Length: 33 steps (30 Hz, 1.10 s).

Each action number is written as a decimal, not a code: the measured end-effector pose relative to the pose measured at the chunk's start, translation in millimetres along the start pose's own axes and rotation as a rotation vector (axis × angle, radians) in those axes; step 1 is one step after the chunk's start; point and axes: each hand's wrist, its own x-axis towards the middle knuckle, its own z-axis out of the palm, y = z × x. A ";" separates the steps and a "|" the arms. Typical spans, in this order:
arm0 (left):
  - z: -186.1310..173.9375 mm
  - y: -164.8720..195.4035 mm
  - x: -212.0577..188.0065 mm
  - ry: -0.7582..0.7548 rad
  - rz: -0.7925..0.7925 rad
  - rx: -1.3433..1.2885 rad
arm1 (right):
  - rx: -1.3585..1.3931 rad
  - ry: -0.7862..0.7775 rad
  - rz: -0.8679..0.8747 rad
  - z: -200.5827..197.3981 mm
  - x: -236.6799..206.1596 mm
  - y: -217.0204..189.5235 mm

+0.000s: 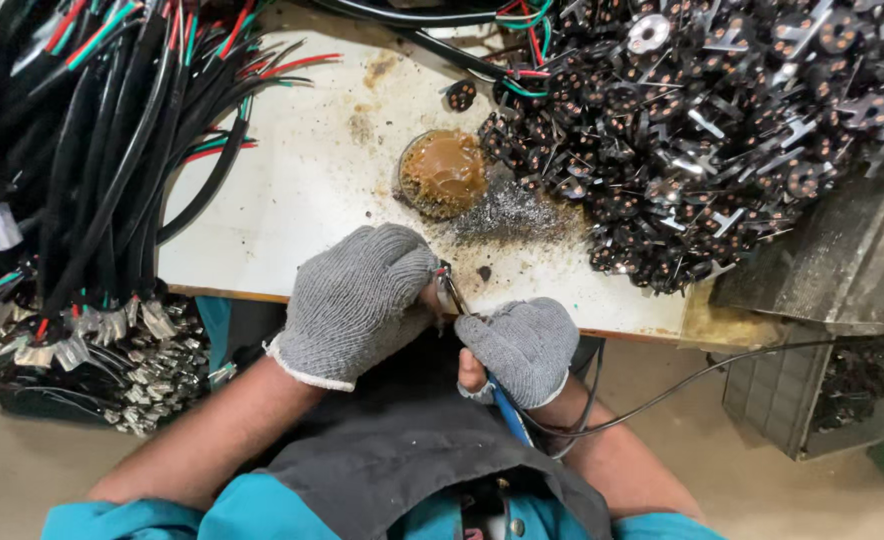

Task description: The person solders red and black wires onto small electrical plug components at a workbench. They hold a wire against a component in one hand, apply a soldering iron with the other hand, then set the finished assembly aside and pick up the next wire and component.

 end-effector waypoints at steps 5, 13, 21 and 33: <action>0.0 4.9 0.5 0.024 -0.024 0.044 | 0.063 0.301 0.072 -4.9 5.8 -18.1; 2.0 12.7 2.1 0.101 -0.024 0.077 | 0.534 0.889 0.559 -19.6 27.2 -19.7; 1.5 13.5 1.2 0.098 -0.036 0.083 | -0.496 0.440 0.161 -62.4 46.3 28.8; 1.2 10.9 1.5 0.116 -0.017 0.076 | -0.229 0.438 0.123 -26.7 30.0 -13.2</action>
